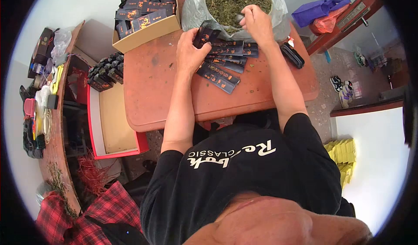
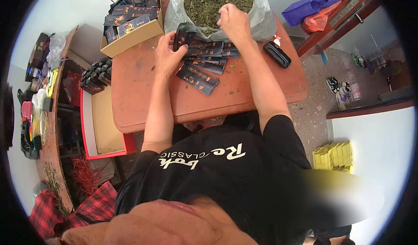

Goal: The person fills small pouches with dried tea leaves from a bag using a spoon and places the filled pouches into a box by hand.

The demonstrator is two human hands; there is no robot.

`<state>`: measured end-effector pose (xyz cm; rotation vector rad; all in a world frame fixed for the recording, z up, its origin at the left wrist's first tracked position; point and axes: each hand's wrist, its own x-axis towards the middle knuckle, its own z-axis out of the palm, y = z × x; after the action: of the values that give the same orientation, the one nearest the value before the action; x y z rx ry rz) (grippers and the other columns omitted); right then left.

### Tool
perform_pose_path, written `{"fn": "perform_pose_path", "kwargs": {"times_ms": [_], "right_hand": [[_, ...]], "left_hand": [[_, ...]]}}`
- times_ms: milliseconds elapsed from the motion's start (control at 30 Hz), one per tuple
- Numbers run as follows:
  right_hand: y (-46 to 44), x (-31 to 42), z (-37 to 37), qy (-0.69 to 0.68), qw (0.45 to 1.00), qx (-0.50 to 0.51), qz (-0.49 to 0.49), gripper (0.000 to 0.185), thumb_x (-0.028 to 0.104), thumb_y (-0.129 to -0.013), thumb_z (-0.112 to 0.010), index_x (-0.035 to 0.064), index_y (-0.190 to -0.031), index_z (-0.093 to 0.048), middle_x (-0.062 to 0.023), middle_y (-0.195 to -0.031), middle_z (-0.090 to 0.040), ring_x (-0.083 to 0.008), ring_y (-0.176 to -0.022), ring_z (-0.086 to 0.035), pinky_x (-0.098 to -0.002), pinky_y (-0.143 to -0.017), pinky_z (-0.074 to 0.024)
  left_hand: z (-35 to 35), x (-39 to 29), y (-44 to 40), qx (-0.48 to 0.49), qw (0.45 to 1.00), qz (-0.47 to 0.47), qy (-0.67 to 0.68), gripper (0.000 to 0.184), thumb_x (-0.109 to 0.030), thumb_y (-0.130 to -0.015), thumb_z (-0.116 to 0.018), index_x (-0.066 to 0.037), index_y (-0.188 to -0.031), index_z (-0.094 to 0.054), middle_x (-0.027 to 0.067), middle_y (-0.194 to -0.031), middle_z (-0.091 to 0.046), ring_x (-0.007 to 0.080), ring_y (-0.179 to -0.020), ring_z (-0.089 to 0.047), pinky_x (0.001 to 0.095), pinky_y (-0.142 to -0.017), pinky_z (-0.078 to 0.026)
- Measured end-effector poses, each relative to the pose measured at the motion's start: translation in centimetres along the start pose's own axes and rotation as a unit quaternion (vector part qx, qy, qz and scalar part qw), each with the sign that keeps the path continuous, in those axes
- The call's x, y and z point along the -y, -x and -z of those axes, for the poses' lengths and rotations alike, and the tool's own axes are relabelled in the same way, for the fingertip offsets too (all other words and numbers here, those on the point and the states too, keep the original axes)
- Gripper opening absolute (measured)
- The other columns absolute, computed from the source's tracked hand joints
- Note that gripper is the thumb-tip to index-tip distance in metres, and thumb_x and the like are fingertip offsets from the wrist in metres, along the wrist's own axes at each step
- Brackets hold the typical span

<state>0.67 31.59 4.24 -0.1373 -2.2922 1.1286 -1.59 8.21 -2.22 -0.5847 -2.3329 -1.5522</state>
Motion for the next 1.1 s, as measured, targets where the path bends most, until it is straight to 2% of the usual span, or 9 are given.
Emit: {"fn": "perform_pose_path", "kwargs": {"times_ms": [67,367,500,600,800,900,933,1033,1100], "right_hand": [[0.5,0.7,-0.7,-0.054,0.998,-0.002,-0.022,0.027,0.02,-0.099,-0.047,0.0,-0.099,-0.065,-0.0093,-0.072,-0.072,-0.0153,-0.06,-0.069,-0.0315,-0.06,-0.0556],[-0.2,-1.2,0.2,-0.251,0.956,-0.034,-0.146,0.025,0.018,-0.101,-0.047,-0.0018,-0.107,-0.062,-0.0127,-0.078,-0.071,-0.0141,-0.059,-0.065,-0.0263,-0.051,-0.0518],[-0.1,-1.3,1.5,-0.302,0.943,-0.018,-0.142,0.027,0.021,-0.102,-0.049,-0.002,-0.107,-0.061,-0.0133,-0.079,-0.07,-0.0148,-0.06,-0.065,-0.0261,-0.052,-0.0511],[0.5,0.0,2.3,-0.326,0.937,0.011,-0.128,0.027,0.022,-0.102,-0.049,-0.0021,-0.107,-0.061,-0.0127,-0.079,-0.069,-0.0149,-0.06,-0.064,-0.0256,-0.052,-0.051],[1.6,2.7,2.2,-0.323,0.934,0.093,-0.121,0.027,0.026,-0.104,-0.051,0.0007,-0.109,-0.061,-0.009,-0.077,-0.069,-0.0119,-0.06,-0.063,-0.0229,-0.051,-0.0496],[2.0,4.5,0.9,-0.215,0.966,0.12,-0.079,0.029,0.028,-0.104,-0.05,0.0019,-0.108,-0.062,-0.0083,-0.077,-0.069,-0.0106,-0.06,-0.062,-0.0216,-0.052,-0.0496],[2.2,5.0,0.4,-0.159,0.978,0.127,-0.055,0.028,0.026,-0.104,-0.048,0.0025,-0.107,-0.063,-0.0087,-0.076,-0.07,-0.0135,-0.061,-0.065,-0.0262,-0.054,-0.051],[3.1,6.7,-0.5,0.032,0.977,0.129,0.169,0.024,0.022,-0.103,-0.048,0.0037,-0.107,-0.063,-0.0105,-0.076,-0.07,-0.0212,-0.063,-0.068,-0.0334,-0.058,-0.0526],[4.0,7.5,-1.1,0.105,0.96,0.128,0.224,0.017,0.017,-0.1,-0.051,0.0064,-0.106,-0.063,-0.0134,-0.078,-0.068,-0.0305,-0.071,-0.069,-0.0418,-0.066,-0.0535]], "left_hand": [[0.1,-0.2,0.0,0.003,1.0,0.004,-0.004,0.053,-0.023,-0.072,-0.074,-0.004,-0.12,-0.064,0.0137,-0.113,-0.064,0.0318,-0.11,-0.06,0.0416,-0.096,-0.048],[0.1,-0.2,0.0,0.005,1.0,-0.004,-0.006,0.052,-0.023,-0.072,-0.074,-0.004,-0.119,-0.064,0.0146,-0.113,-0.063,0.0322,-0.109,-0.06,0.0419,-0.095,-0.048],[0.2,-0.4,0.0,0.007,1.0,-0.011,-0.015,0.052,-0.023,-0.072,-0.074,-0.004,-0.119,-0.064,0.0147,-0.113,-0.063,0.0326,-0.109,-0.06,0.042,-0.095,-0.048],[0.2,-0.5,0.1,0.005,0.999,-0.023,-0.042,0.052,-0.017,-0.074,-0.076,-0.003,-0.123,-0.063,0.0119,-0.113,-0.064,0.0251,-0.104,-0.065,0.0373,-0.091,-0.051],[0.1,-0.3,0.0,0.005,0.999,-0.017,-0.039,0.053,-0.017,-0.074,-0.076,-0.002,-0.123,-0.063,0.0123,-0.113,-0.064,0.0258,-0.104,-0.064,0.0378,-0.091,-0.051],[0.2,-0.6,0.0,0.001,0.999,-0.016,-0.051,0.053,-0.017,-0.073,-0.076,-0.003,-0.123,-0.063,0.0129,-0.113,-0.064,0.0266,-0.104,-0.064,0.0385,-0.091,-0.051],[0.2,-0.6,0.0,0.001,0.999,-0.015,-0.042,0.054,-0.019,-0.073,-0.076,-0.003,-0.122,-0.063,0.014,-0.114,-0.064,0.029,-0.106,-0.063,0.0399,-0.093,-0.05],[0.1,-0.7,0.0,0.005,1.0,-0.015,-0.016,0.054,-0.022,-0.07,-0.075,-0.003,-0.119,-0.064,0.0165,-0.115,-0.064,0.0343,-0.11,-0.061,0.0429,-0.097,-0.049],[0.4,-0.9,0.0,0.003,1.0,-0.015,0.0,0.053,-0.022,-0.069,-0.075,-0.003,-0.117,-0.066,0.0171,-0.113,-0.065,0.035,-0.108,-0.062,0.0431,-0.096,-0.049]]}}
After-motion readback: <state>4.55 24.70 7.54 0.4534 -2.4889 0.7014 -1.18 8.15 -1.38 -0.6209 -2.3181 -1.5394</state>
